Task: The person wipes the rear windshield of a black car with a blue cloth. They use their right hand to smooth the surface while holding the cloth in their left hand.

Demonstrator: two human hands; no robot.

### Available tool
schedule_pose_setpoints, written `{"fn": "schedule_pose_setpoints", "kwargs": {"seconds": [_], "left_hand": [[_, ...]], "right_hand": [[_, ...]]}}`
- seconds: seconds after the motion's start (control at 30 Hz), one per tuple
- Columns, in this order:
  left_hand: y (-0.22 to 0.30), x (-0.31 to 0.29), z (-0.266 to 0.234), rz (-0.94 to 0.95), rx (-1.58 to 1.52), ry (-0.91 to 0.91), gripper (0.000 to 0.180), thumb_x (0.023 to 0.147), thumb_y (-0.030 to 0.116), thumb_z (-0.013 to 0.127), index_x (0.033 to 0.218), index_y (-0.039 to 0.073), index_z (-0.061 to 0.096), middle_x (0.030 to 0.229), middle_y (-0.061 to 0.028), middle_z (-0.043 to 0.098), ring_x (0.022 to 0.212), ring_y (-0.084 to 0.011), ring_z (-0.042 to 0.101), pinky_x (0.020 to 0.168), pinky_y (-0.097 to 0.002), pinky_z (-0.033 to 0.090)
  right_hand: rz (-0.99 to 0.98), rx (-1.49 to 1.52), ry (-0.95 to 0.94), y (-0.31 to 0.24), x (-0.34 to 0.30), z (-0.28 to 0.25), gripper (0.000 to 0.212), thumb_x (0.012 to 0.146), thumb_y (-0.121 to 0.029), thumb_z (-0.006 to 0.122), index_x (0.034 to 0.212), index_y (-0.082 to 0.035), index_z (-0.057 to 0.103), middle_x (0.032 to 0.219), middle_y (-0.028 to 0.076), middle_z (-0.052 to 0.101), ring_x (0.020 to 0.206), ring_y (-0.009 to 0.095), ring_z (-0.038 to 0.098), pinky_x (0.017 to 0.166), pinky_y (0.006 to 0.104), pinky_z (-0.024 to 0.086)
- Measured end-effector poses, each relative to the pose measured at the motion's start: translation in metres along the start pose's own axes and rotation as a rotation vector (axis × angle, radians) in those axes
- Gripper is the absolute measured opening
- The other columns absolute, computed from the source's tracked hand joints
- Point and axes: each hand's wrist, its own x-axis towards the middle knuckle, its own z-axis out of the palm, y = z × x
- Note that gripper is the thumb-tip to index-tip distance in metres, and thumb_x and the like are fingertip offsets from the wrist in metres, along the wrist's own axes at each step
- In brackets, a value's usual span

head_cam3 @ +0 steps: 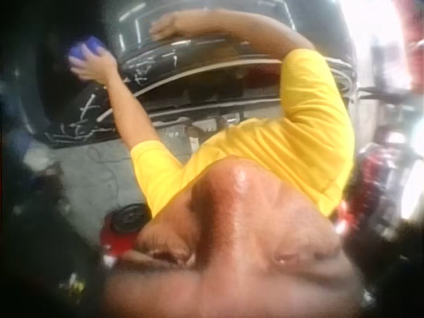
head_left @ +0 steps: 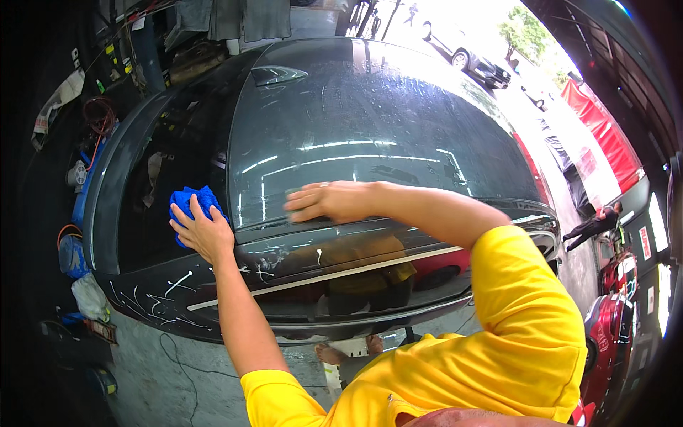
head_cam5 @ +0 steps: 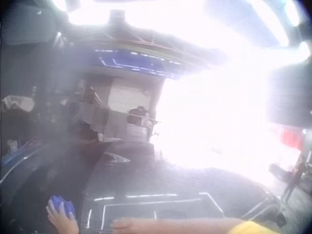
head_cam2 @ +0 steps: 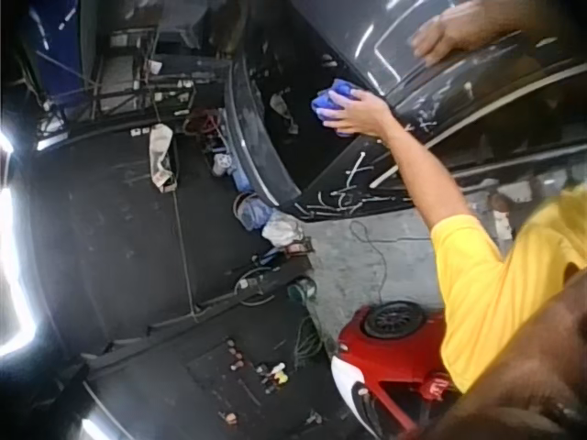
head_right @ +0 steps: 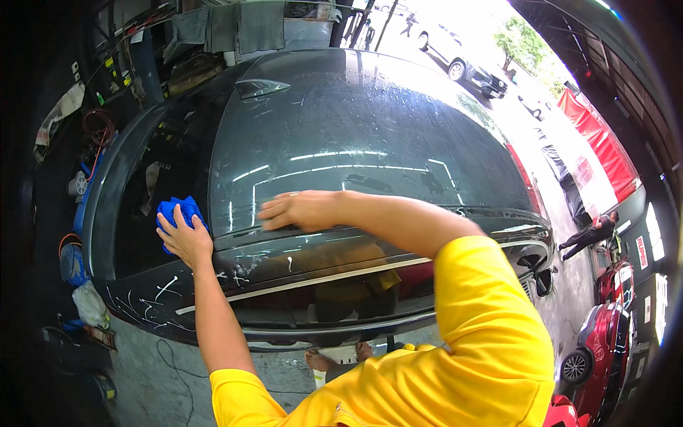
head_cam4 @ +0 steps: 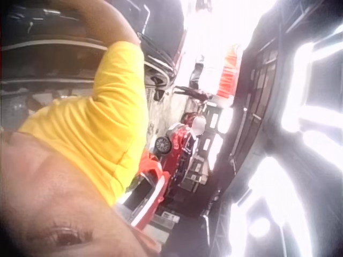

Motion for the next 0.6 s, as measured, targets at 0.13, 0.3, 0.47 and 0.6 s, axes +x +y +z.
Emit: {"fn": "schedule_pose_setpoints", "kwargs": {"seconds": [0.13,0.3,0.47,0.6], "left_hand": [[0.003,-0.002,-0.001,0.008,0.013,-0.005,0.057,0.099,0.030,0.067,0.152,0.020,0.050,0.170,-0.0209,0.025,0.152,-0.0514,0.027,0.120,-0.0654,0.029],[-0.006,-0.007,0.002,0.002,0.004,-0.002,0.056,0.098,0.030,0.067,0.151,0.020,0.051,0.170,-0.0202,0.026,0.152,-0.0516,0.027,0.119,-0.0660,0.029],[0.006,-0.002,0.003,0.000,-0.031,-0.016,0.057,0.098,0.030,0.066,0.152,0.021,0.051,0.170,-0.0186,0.025,0.153,-0.0503,0.026,0.120,-0.0647,0.028],[0.006,0.000,0.001,-0.011,-0.019,-0.038,0.057,0.099,0.031,0.066,0.153,0.022,0.051,0.170,-0.0178,0.026,0.153,-0.0487,0.026,0.122,-0.0640,0.027]], "right_hand": [[0.133,-0.029,0.026,0.001,-0.065,0.000,0.071,0.082,0.011,0.062,0.149,-0.013,0.059,0.164,0.013,0.044,0.156,0.031,0.033,0.131,0.0458,0.026],[0.027,-0.009,0.041,0.005,0.032,0.021,0.071,0.079,0.007,0.065,0.146,-0.013,0.061,0.163,0.014,0.046,0.154,0.033,0.036,0.130,0.0462,0.026],[0.113,-0.111,0.136,-0.007,0.115,0.056,0.057,0.085,-0.002,0.065,0.140,-0.017,0.065,0.159,0.008,0.051,0.152,0.031,0.041,0.128,0.0451,0.031],[0.082,-0.084,0.090,-0.009,0.083,0.041,0.060,0.087,0.000,0.064,0.143,-0.019,0.063,0.161,0.007,0.047,0.152,0.029,0.041,0.127,0.0433,0.034]]}}
